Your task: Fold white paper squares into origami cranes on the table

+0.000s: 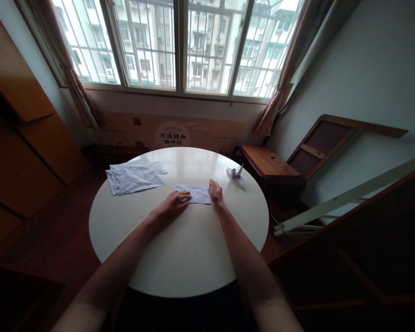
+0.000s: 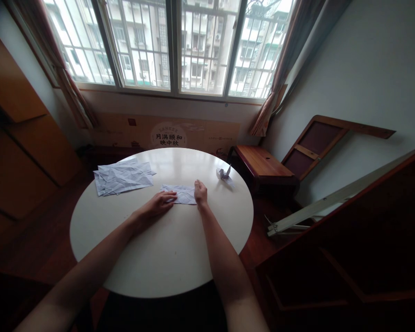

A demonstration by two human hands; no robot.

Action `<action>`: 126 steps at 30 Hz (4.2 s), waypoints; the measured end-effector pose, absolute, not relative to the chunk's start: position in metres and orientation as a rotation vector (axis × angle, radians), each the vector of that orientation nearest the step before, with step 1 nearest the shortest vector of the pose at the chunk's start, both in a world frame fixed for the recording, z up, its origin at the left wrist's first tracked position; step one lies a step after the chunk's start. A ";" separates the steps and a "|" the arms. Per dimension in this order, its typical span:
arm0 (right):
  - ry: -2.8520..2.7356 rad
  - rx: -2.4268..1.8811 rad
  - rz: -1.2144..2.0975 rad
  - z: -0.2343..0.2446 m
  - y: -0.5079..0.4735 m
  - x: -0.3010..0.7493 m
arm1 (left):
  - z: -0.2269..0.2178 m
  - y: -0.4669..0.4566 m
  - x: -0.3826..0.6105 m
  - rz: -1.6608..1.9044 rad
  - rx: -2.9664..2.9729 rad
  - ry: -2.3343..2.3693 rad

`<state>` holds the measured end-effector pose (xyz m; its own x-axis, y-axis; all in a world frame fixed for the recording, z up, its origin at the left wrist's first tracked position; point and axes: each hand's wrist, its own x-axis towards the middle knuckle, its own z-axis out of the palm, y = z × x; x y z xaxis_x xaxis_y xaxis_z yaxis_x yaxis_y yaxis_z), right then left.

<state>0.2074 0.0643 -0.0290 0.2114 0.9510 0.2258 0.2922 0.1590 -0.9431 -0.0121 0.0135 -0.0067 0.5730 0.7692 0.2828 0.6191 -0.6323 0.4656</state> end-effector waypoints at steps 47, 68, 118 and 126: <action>-2.420 -1.615 0.398 0.003 0.015 0.188 | -0.019 0.022 -0.014 0.896 2.588 1.280; -2.402 -1.639 0.413 0.002 0.017 0.188 | -0.020 0.017 -0.013 0.428 2.556 1.535; -2.344 -1.617 0.389 0.003 0.015 0.187 | -0.023 0.020 -0.015 0.472 2.523 1.511; -2.056 -1.719 0.267 0.011 0.017 0.195 | -0.018 0.022 -0.023 0.561 2.547 1.517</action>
